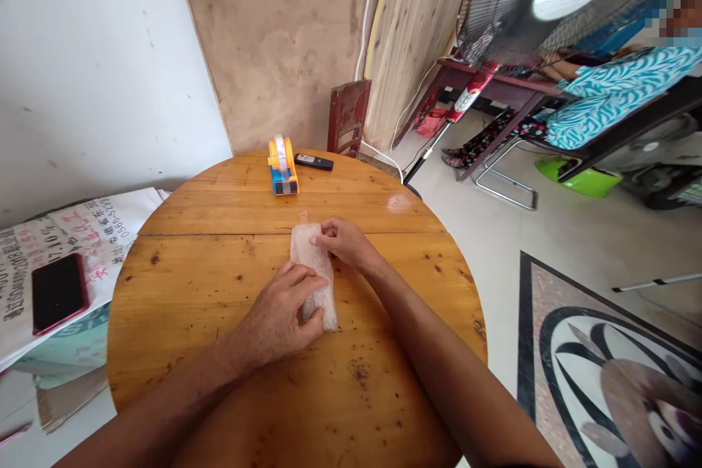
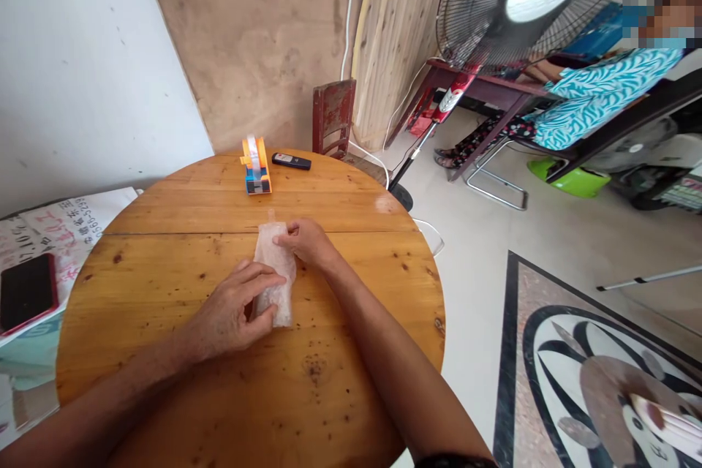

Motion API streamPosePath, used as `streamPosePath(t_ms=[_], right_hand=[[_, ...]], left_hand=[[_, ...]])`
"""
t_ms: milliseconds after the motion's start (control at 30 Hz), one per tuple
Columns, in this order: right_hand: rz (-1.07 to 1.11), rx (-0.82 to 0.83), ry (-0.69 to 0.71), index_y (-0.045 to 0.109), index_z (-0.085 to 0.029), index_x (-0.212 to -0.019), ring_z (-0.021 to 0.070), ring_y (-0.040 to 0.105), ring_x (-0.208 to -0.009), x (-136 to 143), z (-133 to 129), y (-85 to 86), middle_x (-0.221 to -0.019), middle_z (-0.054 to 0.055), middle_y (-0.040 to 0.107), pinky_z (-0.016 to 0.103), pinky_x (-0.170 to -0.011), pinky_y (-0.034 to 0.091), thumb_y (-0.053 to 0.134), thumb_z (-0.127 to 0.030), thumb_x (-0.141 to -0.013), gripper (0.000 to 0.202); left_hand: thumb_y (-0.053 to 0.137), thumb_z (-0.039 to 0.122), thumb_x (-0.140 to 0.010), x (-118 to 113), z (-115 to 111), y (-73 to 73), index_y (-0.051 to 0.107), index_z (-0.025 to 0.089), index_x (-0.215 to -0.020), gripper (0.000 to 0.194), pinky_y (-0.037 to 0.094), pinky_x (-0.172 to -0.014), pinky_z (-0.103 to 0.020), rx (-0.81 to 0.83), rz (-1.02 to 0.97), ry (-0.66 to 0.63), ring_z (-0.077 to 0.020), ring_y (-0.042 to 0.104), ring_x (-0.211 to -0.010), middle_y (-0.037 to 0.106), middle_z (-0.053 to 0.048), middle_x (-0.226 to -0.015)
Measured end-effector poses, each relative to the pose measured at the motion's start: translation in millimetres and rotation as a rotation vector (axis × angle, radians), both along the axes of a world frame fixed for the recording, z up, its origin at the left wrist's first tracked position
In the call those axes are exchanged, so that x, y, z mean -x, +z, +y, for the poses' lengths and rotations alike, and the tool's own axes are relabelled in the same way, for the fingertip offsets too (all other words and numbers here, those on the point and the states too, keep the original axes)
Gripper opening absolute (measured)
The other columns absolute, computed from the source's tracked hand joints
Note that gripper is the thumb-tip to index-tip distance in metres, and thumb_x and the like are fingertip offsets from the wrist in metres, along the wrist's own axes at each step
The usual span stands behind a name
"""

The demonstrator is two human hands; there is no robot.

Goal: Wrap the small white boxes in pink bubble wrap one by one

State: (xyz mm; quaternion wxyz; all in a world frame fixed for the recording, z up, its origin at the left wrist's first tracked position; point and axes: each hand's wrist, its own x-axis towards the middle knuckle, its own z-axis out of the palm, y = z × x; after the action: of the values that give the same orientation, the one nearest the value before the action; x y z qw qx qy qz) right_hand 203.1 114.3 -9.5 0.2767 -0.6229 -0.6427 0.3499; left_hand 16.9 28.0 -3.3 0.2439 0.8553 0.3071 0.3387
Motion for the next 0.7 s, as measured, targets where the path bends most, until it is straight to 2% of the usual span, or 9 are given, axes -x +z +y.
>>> streamPosePath(t_ms=[100, 233, 400, 500, 600, 700], right_hand=[[0.054, 0.091, 0.120, 0.058, -0.016, -0.066, 0.0091, 0.043, -0.053, 3.8, 5.5, 1.9, -0.056, -0.005, 0.049, 0.021, -0.049, 0.031, 0.066, -0.043, -0.069, 0.028], [0.037, 0.122, 0.160, 0.055, -0.017, -0.064, 0.0091, 0.041, -0.049, 6.7, 11.3, 6.0, -0.052, -0.006, 0.044, 0.021, -0.047, 0.031, 0.061, -0.043, -0.069, 0.027], [-0.067, 0.049, 0.082, 0.048, -0.018, -0.059, 0.0078, 0.036, -0.051, 10.1, 11.7, 4.9, -0.053, -0.007, 0.041, 0.021, -0.048, 0.024, 0.063, -0.035, -0.063, 0.023], [-0.132, -0.003, 0.036, 0.047, -0.018, -0.058, 0.0082, 0.034, -0.054, 11.8, 9.0, 3.9, -0.054, -0.007, 0.041, 0.023, -0.051, 0.020, 0.064, -0.032, -0.062, 0.023], [-0.168, -0.022, 0.035, 0.046, -0.018, -0.056, 0.0086, 0.034, -0.055, 12.2, 7.8, 4.3, -0.054, -0.006, 0.041, 0.024, -0.052, 0.019, 0.065, -0.032, -0.062, 0.024], [-0.171, -0.034, 0.063, 0.046, -0.018, -0.056, 0.0086, 0.035, -0.054, 11.2, 9.7, 3.8, -0.055, -0.006, 0.040, 0.024, -0.051, 0.020, 0.063, -0.036, -0.064, 0.026]], left_hand=[[0.055, 0.009, -0.077, -0.2, 0.7, -2.7, 0.064, 0.011, -0.108, 0.033, 0.046, -0.092, -0.041, -0.014, -0.008, 0.001, -0.0221, 0.055, -0.094, 0.064, -0.010, -0.101], [0.056, 0.009, -0.076, -0.3, 1.4, -5.2, 0.065, 0.011, -0.107, 0.032, 0.048, -0.087, -0.039, -0.011, -0.012, 0.012, -0.0221, 0.055, -0.093, 0.064, -0.010, -0.101], [0.059, 0.012, -0.075, 0.8, -4.2, 2.4, 0.067, 0.014, -0.104, 0.030, 0.050, -0.084, -0.043, -0.137, 0.061, 0.080, -0.0272, 0.053, -0.099, 0.063, -0.013, -0.114], [0.059, 0.015, -0.076, 0.3, -9.6, 9.1, 0.068, 0.016, -0.101, 0.026, 0.051, -0.078, -0.046, -0.244, 0.163, 0.148, -0.0287, 0.053, -0.093, 0.064, -0.012, -0.120], [0.058, 0.014, -0.078, -0.8, -12.4, 10.3, 0.067, 0.015, -0.105, 0.029, 0.053, -0.075, -0.044, -0.243, 0.196, 0.157, -0.0263, 0.056, -0.087, 0.068, -0.011, -0.113], [0.056, 0.012, -0.080, -0.9, -12.3, 6.0, 0.064, 0.014, -0.111, 0.033, 0.054, -0.083, -0.042, -0.197, 0.156, 0.132, -0.0241, 0.060, -0.090, 0.069, -0.009, -0.108]])
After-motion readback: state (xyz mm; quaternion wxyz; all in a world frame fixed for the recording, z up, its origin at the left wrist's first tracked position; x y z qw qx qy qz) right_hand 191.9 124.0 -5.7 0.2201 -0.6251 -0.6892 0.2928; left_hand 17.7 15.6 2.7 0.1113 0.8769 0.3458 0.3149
